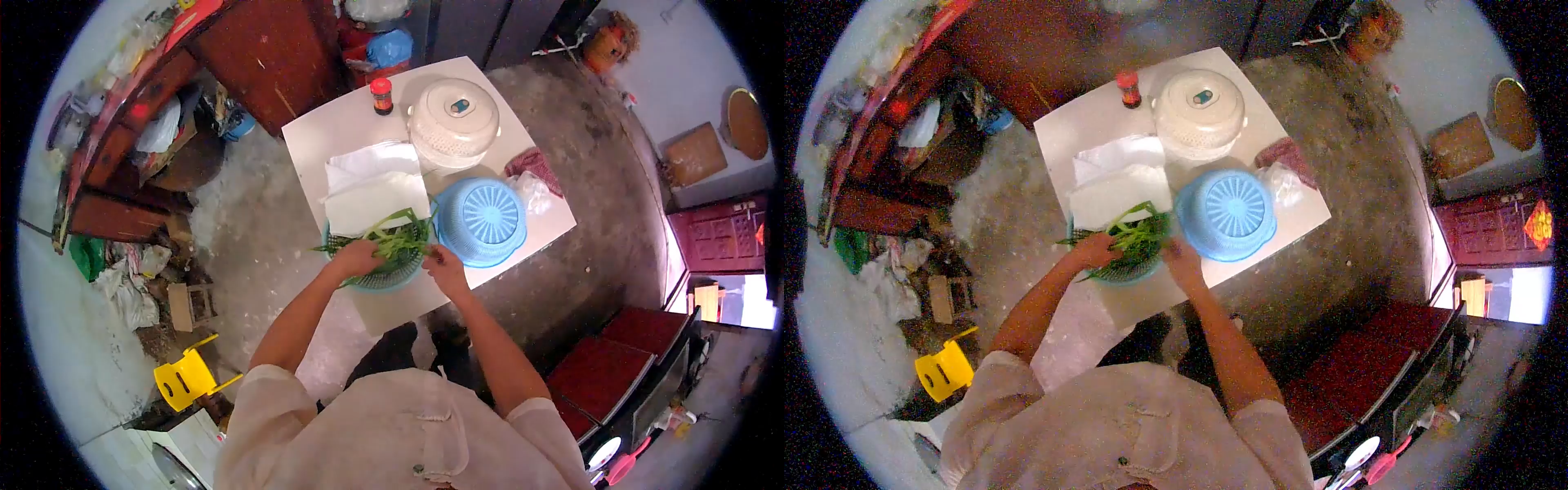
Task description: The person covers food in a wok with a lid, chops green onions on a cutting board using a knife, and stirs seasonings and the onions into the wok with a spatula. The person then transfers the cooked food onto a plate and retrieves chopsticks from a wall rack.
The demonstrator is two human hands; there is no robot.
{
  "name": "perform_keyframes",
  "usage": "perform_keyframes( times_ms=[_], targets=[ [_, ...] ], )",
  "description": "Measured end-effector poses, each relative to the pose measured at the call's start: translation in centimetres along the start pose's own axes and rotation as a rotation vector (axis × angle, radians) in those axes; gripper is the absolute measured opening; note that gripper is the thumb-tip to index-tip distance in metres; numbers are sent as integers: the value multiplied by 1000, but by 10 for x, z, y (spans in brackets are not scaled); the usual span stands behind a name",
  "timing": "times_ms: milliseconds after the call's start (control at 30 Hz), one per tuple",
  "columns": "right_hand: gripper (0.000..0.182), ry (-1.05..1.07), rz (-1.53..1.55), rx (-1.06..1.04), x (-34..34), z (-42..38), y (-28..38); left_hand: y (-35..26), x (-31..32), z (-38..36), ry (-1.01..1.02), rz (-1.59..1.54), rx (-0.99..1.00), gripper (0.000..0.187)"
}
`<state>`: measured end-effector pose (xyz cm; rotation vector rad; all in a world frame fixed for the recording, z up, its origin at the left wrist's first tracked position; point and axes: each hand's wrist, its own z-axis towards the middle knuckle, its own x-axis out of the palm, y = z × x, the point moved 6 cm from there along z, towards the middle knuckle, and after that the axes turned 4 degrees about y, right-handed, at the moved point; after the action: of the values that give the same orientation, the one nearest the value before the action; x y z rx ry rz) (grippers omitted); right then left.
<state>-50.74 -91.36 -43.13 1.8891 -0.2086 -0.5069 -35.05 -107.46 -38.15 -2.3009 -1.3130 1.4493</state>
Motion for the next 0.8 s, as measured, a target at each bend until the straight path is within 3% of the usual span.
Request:
perform_keyframes(
  times_ms=[100, 133, 233, 333, 433, 533, 633, 733, 800],
  targets=[
    [36, 31, 114, 14, 1, -8, 2, -12, -15, -3, -2, -503, -42, 40],
    [38, 47, 143, 6, 1, -11, 6, -6, -19, 3, -103, -370, 36, 38],
    [40, 58, 133, 47, 0, -14, 3, -30, -37, -10, -56, -216, -59, 44],
    [33, 125, 70, 56, -2, -23, 10, -26, -45, -13, -174, -454, 13, 46],
    [28, 165, -99, 8, 10, -13, -18, -30, -49, -16, -168, -76, -27, 41],
    [23, 179, 66, 1, 15, -23, -2, -23, -51, -17, -54, -429, -142, 42],
    [29, 205, 35, -20, 28, -21, 17, -30, -55, -28, -103, -248, -172, 45],
    [48, 178, 224, 13, 40, -20, 42, -41, -61, -32, -163, -356, -2, 48],
    [58, 160, 111, -21, 51, -16, 50, -59, -74, -44, -162, -182, 19, 44]
  ],
)
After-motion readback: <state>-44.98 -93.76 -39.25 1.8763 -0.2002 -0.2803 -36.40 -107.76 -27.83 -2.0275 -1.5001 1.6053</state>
